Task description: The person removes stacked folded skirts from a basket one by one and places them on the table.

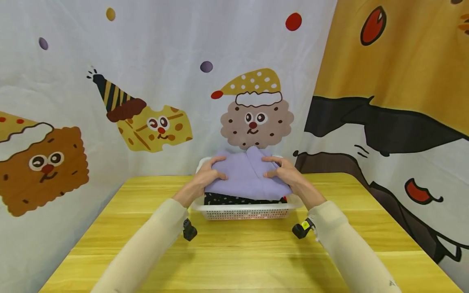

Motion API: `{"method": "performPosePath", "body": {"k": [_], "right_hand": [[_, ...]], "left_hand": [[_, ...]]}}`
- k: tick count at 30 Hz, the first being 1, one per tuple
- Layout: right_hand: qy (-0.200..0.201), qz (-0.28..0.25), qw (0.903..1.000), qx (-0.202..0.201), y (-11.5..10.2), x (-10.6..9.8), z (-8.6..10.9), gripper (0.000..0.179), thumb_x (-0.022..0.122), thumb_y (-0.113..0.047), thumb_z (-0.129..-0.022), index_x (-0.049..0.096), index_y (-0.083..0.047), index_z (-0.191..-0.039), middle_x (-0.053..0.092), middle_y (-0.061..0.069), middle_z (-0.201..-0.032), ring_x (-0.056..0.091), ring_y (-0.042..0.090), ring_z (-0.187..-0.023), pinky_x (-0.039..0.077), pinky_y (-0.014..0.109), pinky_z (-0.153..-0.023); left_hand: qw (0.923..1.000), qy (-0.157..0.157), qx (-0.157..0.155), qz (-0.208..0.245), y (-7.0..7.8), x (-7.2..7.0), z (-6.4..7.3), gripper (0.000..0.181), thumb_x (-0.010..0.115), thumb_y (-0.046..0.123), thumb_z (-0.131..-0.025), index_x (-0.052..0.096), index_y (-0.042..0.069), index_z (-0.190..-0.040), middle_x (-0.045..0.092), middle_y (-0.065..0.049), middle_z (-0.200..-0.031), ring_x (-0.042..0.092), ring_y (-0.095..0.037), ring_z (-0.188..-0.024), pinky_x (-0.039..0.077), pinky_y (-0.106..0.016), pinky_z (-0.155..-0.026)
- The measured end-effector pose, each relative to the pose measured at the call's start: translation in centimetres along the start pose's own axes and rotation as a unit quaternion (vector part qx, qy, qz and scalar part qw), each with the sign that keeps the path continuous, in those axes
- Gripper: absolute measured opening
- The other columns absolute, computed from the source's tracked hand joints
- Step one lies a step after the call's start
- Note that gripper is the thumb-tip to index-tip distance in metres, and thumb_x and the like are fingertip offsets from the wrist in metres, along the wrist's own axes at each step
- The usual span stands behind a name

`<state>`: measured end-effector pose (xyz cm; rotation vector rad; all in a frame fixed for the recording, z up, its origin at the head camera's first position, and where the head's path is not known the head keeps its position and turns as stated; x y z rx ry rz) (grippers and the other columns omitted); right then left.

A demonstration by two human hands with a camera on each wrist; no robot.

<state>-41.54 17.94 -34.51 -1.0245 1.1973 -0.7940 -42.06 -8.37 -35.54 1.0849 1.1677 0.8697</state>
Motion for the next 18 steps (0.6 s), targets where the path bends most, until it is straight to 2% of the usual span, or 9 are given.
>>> {"method": "performPosePath", "body": {"k": [5,9,14,18], "right_hand": [[0.011,0.007,0.9998,-0.017,-1.5,0.0,0.8,0.064,0.074,-0.011,-0.091,0.055,-0.02,-0.151,0.023,0.012,-0.172,0.026,0.035,-0.156,0.02,0.057,-0.128],[0.02,-0.005,0.9993,-0.03,-2.4,0.5,1.3,0.064,0.075,-0.009,-0.089,0.056,-0.02,-0.15,0.025,0.011,-0.171,0.03,0.035,-0.153,0.025,0.058,-0.126],[0.033,-0.026,0.9971,-0.063,-3.2,1.8,2.0,0.065,0.078,-0.007,-0.086,0.059,-0.016,-0.148,0.037,0.013,-0.165,0.039,0.035,-0.148,0.031,0.055,-0.124],[0.032,-0.05,0.9945,-0.086,-3.6,3.4,2.6,0.065,0.079,-0.008,-0.084,0.06,-0.016,-0.146,0.041,0.012,-0.162,0.043,0.032,-0.145,0.034,0.052,-0.122]], "left_hand": [[0.9997,0.01,0.023,0.003,1.2,-0.7,0.8,0.08,0.075,0.003,-0.081,0.049,0.022,-0.154,0.027,-0.01,-0.17,0.027,-0.033,-0.155,0.023,-0.055,-0.128],[0.9993,0.011,0.034,0.005,1.6,-1.5,1.7,0.079,0.075,0.006,-0.083,0.048,0.025,-0.154,0.025,-0.01,-0.171,0.026,-0.034,-0.156,0.023,-0.056,-0.127],[0.999,0.009,0.042,0.016,1.3,-2.8,3.1,0.079,0.076,0.01,-0.086,0.045,0.029,-0.156,0.022,-0.009,-0.172,0.027,-0.035,-0.156,0.024,-0.057,-0.126],[0.9988,0.01,0.041,0.025,0.5,-4.1,4.4,0.08,0.075,0.012,-0.088,0.042,0.031,-0.158,0.018,-0.01,-0.173,0.026,-0.037,-0.156,0.026,-0.059,-0.125]]}}
Point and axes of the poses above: each hand's wrist, its own z-axis away from the middle knuckle, its own x-axis out of the palm, y = z × x, the point moved 7 cm from there along -z, towards the middle knuckle
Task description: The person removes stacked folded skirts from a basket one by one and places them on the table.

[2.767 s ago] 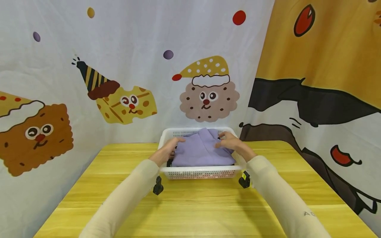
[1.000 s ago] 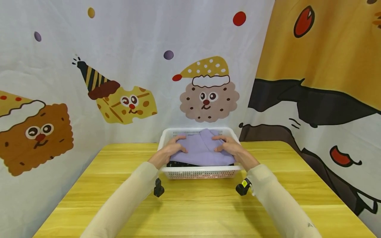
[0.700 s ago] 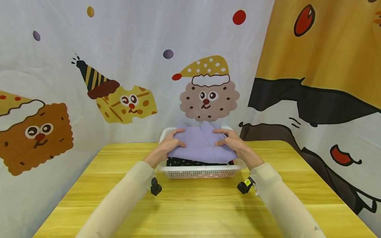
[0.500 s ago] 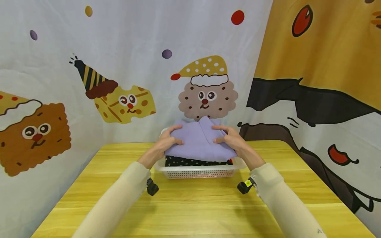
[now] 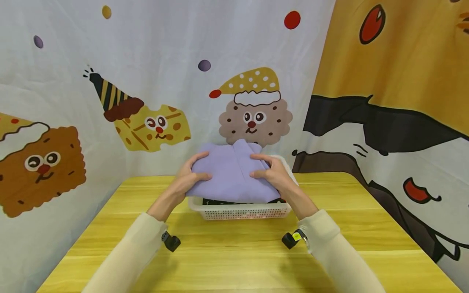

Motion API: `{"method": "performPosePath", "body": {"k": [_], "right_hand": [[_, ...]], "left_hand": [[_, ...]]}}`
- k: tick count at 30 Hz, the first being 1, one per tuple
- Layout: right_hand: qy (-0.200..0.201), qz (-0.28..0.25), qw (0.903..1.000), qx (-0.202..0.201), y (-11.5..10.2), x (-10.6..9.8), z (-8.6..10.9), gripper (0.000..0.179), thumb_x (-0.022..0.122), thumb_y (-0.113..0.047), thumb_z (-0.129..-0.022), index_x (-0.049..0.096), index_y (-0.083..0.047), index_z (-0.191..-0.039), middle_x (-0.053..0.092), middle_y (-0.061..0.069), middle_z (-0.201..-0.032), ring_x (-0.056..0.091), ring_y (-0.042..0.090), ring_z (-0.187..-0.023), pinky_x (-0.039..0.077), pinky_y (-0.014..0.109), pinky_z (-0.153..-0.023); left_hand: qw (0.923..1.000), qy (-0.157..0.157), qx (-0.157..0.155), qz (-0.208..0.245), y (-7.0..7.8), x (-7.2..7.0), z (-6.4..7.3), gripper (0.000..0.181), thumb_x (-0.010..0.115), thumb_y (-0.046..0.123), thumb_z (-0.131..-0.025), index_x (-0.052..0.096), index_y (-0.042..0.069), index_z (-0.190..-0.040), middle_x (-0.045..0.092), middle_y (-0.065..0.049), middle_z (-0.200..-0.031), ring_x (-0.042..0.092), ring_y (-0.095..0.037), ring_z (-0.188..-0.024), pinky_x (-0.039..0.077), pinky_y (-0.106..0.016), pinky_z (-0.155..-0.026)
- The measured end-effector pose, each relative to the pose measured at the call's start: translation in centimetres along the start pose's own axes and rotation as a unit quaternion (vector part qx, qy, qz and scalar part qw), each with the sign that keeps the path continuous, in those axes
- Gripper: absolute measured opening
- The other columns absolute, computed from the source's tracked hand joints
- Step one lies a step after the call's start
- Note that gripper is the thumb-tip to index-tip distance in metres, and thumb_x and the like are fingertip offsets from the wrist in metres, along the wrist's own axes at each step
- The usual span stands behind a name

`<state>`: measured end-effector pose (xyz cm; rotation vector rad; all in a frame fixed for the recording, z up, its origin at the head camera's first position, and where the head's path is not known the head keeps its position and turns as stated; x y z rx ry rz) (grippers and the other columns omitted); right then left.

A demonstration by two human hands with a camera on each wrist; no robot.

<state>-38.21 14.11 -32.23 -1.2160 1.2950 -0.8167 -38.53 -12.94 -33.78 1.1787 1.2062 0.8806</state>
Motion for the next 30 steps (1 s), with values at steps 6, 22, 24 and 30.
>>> {"method": "performPosePath", "body": {"k": [6,22,24,30], "right_hand": [[-0.015,-0.074,0.9971,-0.006,0.2,2.7,1.0,0.067,0.079,-0.006,-0.084,0.059,-0.016,-0.147,0.043,0.008,-0.161,0.046,0.028,-0.14,0.041,0.045,-0.116],[-0.074,-0.161,0.9827,-0.054,-0.5,9.6,1.1,0.069,0.071,0.003,-0.083,0.055,-0.011,-0.148,0.043,0.014,-0.157,0.047,0.029,-0.135,0.043,0.044,-0.112],[-0.082,-0.17,0.9802,-0.06,-0.7,10.5,1.0,0.068,0.069,0.004,-0.083,0.055,-0.01,-0.148,0.044,0.015,-0.156,0.047,0.029,-0.134,0.045,0.042,-0.111],[-0.09,-0.196,0.9746,-0.06,-1.2,13.2,0.4,0.065,0.068,0.001,-0.085,0.056,-0.011,-0.148,0.049,0.015,-0.151,0.051,0.027,-0.129,0.049,0.04,-0.106]], "left_hand": [[0.9995,-0.001,-0.003,0.032,-1.2,-2.0,2.1,0.08,0.074,0.013,-0.09,0.039,0.032,-0.159,0.013,-0.011,-0.173,0.024,-0.038,-0.156,0.031,-0.059,-0.122],[0.9985,-0.005,0.027,0.048,-3.5,-7.6,5.8,0.077,0.071,0.019,-0.098,0.033,0.037,-0.162,0.011,-0.008,-0.173,0.03,-0.034,-0.149,0.047,-0.032,-0.104],[0.9977,-0.003,0.029,0.06,-3.9,-8.4,6.2,0.075,0.069,0.018,-0.099,0.033,0.037,-0.162,0.011,-0.008,-0.172,0.035,-0.029,-0.144,0.051,-0.026,-0.097],[0.994,0.001,0.037,0.103,-4.9,-10.7,6.8,0.072,0.064,0.012,-0.102,0.032,0.032,-0.163,0.01,-0.008,-0.172,0.047,-0.01,-0.131,0.056,-0.024,-0.092]]}}
Point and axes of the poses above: each hand's wrist, its own z-axis away from the middle knuckle, its own x-axis out of the palm, y = z × x, the point moved 7 cm from there along -z, towards the middle knuckle
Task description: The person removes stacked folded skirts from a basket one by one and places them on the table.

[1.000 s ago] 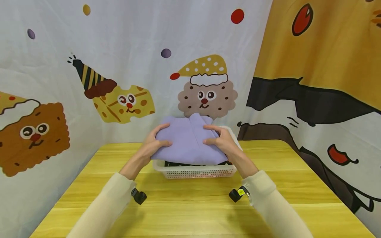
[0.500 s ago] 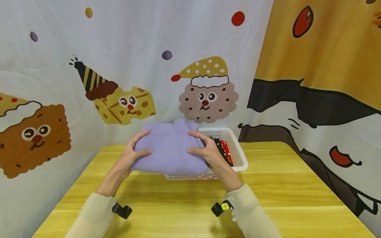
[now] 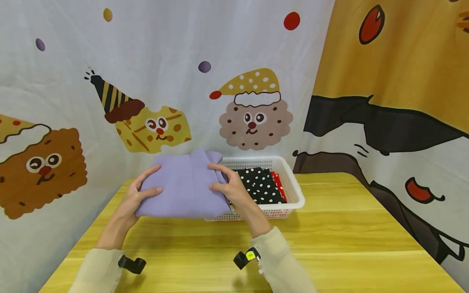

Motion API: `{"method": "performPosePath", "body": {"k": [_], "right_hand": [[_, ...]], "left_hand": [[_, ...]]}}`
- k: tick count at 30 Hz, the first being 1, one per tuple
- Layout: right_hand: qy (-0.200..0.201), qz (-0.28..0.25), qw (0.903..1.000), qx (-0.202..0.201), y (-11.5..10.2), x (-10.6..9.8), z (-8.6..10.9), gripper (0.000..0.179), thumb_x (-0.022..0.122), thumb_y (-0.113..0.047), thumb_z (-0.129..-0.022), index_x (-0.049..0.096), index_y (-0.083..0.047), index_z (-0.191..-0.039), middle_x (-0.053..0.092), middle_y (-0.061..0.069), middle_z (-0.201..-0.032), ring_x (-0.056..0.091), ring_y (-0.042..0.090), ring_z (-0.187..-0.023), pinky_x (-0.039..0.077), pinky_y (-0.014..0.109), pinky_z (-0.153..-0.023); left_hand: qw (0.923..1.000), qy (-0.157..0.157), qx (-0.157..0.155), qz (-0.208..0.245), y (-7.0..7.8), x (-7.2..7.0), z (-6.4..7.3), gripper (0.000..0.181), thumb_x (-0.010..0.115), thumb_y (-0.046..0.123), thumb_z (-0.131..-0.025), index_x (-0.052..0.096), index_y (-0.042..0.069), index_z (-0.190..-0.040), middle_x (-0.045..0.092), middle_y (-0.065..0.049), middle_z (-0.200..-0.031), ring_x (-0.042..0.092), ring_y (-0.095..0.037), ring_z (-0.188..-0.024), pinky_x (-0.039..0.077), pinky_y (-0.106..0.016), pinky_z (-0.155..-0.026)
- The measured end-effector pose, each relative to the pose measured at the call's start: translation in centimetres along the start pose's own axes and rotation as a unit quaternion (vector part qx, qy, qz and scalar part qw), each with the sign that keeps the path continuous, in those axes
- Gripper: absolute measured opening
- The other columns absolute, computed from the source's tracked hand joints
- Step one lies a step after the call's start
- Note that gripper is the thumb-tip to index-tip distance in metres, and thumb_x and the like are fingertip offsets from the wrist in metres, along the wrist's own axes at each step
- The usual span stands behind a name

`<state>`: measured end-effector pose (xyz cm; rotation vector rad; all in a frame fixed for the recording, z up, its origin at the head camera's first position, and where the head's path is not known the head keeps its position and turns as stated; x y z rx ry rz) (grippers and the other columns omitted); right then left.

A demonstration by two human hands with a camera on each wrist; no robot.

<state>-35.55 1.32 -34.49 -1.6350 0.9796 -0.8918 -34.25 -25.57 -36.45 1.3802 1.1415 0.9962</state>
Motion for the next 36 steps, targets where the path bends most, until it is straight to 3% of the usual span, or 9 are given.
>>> {"method": "performPosePath", "body": {"k": [5,10,14,18,21,25,29,32,36], "right_hand": [[-0.008,-0.047,0.9986,0.022,0.7,2.4,-0.6,0.063,0.071,-0.006,-0.089,0.056,-0.018,-0.149,0.046,0.01,-0.153,0.05,0.026,-0.132,0.051,0.044,-0.105],[-0.019,-0.086,0.9958,0.024,1.2,4.8,-1.2,0.065,0.074,-0.011,-0.089,0.055,-0.023,-0.15,0.045,0.008,-0.154,0.051,0.028,-0.133,0.052,0.046,-0.106],[-0.038,-0.095,0.9946,0.016,1.8,6.0,-1.3,0.068,0.075,-0.021,-0.089,0.052,-0.029,-0.152,0.04,0.003,-0.16,0.046,0.025,-0.141,0.045,0.049,-0.115],[-0.056,-0.121,0.991,0.008,2.2,7.1,-1.4,0.069,0.073,-0.02,-0.089,0.05,-0.027,-0.153,0.039,0.003,-0.163,0.043,0.023,-0.145,0.038,0.051,-0.121],[-0.061,-0.127,0.99,0.006,2.6,8.0,-1.4,0.067,0.071,-0.015,-0.091,0.05,-0.024,-0.154,0.037,0.004,-0.163,0.044,0.024,-0.143,0.042,0.05,-0.118],[-0.057,-0.123,0.9905,0.023,3.6,9.2,-1.2,0.067,0.069,-0.01,-0.092,0.05,-0.023,-0.155,0.027,0.003,-0.169,0.044,0.026,-0.143,0.044,0.049,-0.116],[-0.055,-0.15,0.9862,0.043,4.4,10.3,-1.1,0.068,0.066,-0.008,-0.093,0.046,-0.02,-0.157,0.018,0.007,-0.173,0.038,0.03,-0.15,0.038,0.051,-0.122],[-0.044,-0.149,0.9868,0.047,4.8,10.8,-1.1,0.067,0.065,-0.007,-0.093,0.047,-0.018,-0.157,0.017,0.009,-0.173,0.032,0.029,-0.154,0.032,0.051,-0.125],[-0.027,-0.102,0.9935,0.042,5.5,11.1,-1.1,0.067,0.066,-0.005,-0.09,0.051,-0.017,-0.154,0.023,0.011,-0.172,0.028,0.027,-0.156,0.028,0.048,-0.127]], "left_hand": [[0.9997,0.004,0.007,0.023,-0.1,-2.5,0.6,0.07,0.061,0.008,-0.102,0.034,0.029,-0.163,0.014,-0.005,-0.17,0.059,-0.004,-0.12,0.06,-0.026,-0.085],[0.9981,-0.006,0.031,0.054,-0.1,-4.8,1.4,0.069,0.055,0.001,-0.103,0.032,0.026,-0.164,0.025,0.0,-0.163,0.068,-0.007,-0.113,0.063,-0.029,-0.08],[0.9965,-0.011,0.044,0.07,0.0,-6.2,1.8,0.069,0.052,-0.002,-0.104,0.031,0.024,-0.164,0.035,0.008,-0.156,0.07,-0.01,-0.111,0.064,-0.032,-0.079],[0.9958,0.002,0.038,0.083,-0.2,-7.6,2.0,0.07,0.052,-0.002,-0.104,0.031,0.026,-0.164,0.029,0.004,-0.16,0.07,-0.009,-0.111,0.064,-0.032,-0.08],[0.9948,0.012,0.034,0.095,-0.5,-8.5,2.2,0.071,0.052,-0.002,-0.103,0.031,0.028,-0.164,0.023,0.001,-0.164,0.071,-0.009,-0.111,0.064,-0.032,-0.08],[0.993,0.014,0.026,0.114,-1.3,-9.1,2.3,0.071,0.051,-0.003,-0.104,0.031,0.029,-0.164,0.016,0.001,-0.168,0.071,-0.008,-0.11,0.064,-0.031,-0.079],[0.9912,0.016,0.017,0.131,-2.0,-9.6,2.5,0.071,0.051,-0.003,-0.104,0.03,0.03,-0.164,0.012,0.003,-0.169,0.069,-0.005,-0.113,0.063,-0.03,-0.08],[0.9906,0.016,0.01,0.135,-2.5,-10.1,2.6,0.071,0.051,-0.004,-0.104,0.03,0.029,-0.164,0.027,0.004,-0.163,0.071,-0.008,-0.109,0.064,-0.031,-0.078],[0.9928,0.006,-0.009,0.12,-3.5,-10.4,2.6,0.071,0.051,-0.002,-0.104,0.03,0.03,-0.164,0.043,0.014,-0.146,0.071,-0.009,-0.109,0.064,-0.033,-0.078]]}}
Point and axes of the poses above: each hand's wrist, its own z-axis away from the middle knuckle, its own x-axis out of the palm, y = z × x, the point moved 7 cm from there along -z, towards the middle knuckle
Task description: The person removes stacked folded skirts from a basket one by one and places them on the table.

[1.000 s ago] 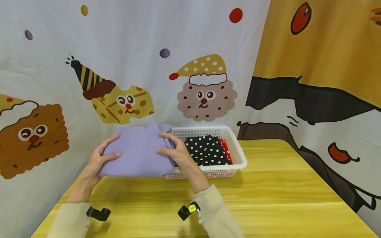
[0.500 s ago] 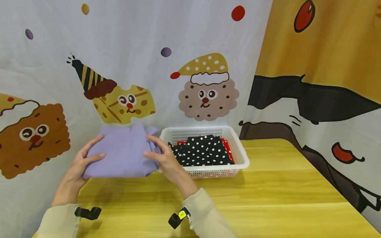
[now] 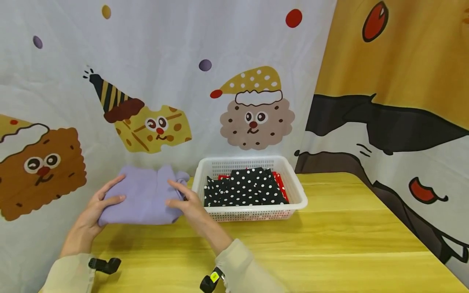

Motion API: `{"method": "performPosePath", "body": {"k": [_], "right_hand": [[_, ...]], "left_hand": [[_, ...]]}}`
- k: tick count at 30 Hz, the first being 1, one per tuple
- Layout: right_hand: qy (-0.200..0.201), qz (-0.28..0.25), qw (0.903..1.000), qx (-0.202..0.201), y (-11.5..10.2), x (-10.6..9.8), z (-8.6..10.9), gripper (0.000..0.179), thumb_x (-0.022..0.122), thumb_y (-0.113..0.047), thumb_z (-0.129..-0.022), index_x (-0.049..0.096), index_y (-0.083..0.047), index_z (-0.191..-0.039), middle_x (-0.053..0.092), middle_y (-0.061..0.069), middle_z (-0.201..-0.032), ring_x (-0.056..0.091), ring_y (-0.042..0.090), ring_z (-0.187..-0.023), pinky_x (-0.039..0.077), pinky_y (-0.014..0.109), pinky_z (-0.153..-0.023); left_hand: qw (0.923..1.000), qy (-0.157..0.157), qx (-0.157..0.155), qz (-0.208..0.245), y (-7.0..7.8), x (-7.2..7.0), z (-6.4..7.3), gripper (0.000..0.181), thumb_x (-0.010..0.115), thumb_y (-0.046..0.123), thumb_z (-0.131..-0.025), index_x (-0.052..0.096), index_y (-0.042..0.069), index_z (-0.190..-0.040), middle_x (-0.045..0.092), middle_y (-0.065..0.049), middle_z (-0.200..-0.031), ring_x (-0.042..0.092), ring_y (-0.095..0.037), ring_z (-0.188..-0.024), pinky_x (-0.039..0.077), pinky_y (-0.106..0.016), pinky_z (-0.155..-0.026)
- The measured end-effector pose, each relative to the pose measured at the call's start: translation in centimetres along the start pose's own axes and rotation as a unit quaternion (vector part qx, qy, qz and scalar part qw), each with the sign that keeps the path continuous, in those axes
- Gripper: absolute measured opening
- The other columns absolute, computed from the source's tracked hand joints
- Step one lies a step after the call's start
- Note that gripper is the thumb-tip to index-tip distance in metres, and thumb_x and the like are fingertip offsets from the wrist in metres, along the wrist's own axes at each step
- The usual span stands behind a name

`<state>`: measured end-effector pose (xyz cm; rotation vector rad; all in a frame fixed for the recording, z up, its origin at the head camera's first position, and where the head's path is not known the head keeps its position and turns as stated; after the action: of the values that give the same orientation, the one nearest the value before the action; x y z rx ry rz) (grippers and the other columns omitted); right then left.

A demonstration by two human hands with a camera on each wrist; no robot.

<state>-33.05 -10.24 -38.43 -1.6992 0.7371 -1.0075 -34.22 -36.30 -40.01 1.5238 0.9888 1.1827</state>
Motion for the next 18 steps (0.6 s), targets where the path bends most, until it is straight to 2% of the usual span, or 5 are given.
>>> {"method": "performPosePath", "body": {"k": [7,10,13,15,18], "right_hand": [[0.021,0.114,0.9932,0.005,1.6,0.7,0.2,0.076,0.065,-0.003,-0.088,0.044,-0.021,-0.158,0.03,0.012,-0.169,0.032,0.03,-0.154,0.029,0.049,-0.127],[0.031,0.146,0.9884,0.025,2.8,0.9,0.5,0.08,0.066,-0.004,-0.088,0.039,-0.023,-0.16,0.029,0.013,-0.169,0.034,0.032,-0.153,0.03,0.051,-0.126],[0.036,0.153,0.9865,0.046,4.0,0.8,0.7,0.079,0.066,-0.005,-0.089,0.038,-0.026,-0.16,0.029,0.011,-0.17,0.037,0.032,-0.151,0.032,0.053,-0.125],[0.036,0.166,0.9843,0.049,4.6,0.6,0.7,0.077,0.065,-0.005,-0.09,0.039,-0.026,-0.159,0.029,0.011,-0.169,0.036,0.032,-0.152,0.031,0.053,-0.125],[0.025,0.207,0.9769,0.045,5.4,0.2,0.7,0.072,0.062,-0.005,-0.093,0.04,-0.022,-0.159,0.032,0.013,-0.168,0.035,0.032,-0.153,0.029,0.052,-0.126]], "left_hand": [[0.9979,0.022,-0.024,-0.057,-1.2,-1.0,-0.2,0.069,0.056,0.003,-0.104,0.034,0.032,-0.162,0.037,0.011,-0.149,0.069,-0.007,-0.107,0.064,-0.032,-0.074],[0.9956,0.026,-0.051,-0.075,-2.0,-1.2,-0.3,0.068,0.058,0.006,-0.104,0.035,0.034,-0.161,0.042,0.016,-0.144,0.07,-0.007,-0.105,0.063,-0.032,-0.075],[0.9911,0.024,-0.09,-0.095,-3.1,-1.3,-0.5,0.07,0.061,0.009,-0.103,0.033,0.034,-0.162,0.047,0.022,-0.137,0.071,-0.008,-0.105,0.063,-0.032,-0.078],[0.9845,0.026,-0.116,-0.129,-3.9,-1.3,-0.6,0.072,0.063,0.012,-0.103,0.03,0.033,-0.164,0.046,0.015,-0.145,0.07,-0.01,-0.106,0.063,-0.032,-0.08],[0.9654,0.035,-0.139,-0.218,-4.7,-1.4,-0.8,0.078,0.068,0.018,-0.1,0.026,0.025,-0.165,0.032,-0.012,-0.164,0.063,-0.018,-0.121,0.058,-0.025,-0.083]]}}
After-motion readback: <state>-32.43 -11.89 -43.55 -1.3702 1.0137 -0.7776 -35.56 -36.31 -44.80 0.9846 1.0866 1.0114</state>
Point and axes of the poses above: each hand's wrist, its own z-axis away from the middle knuckle, its own x-axis out of the palm, y = z × x, the point moved 7 cm from there along -z, towards the middle knuckle
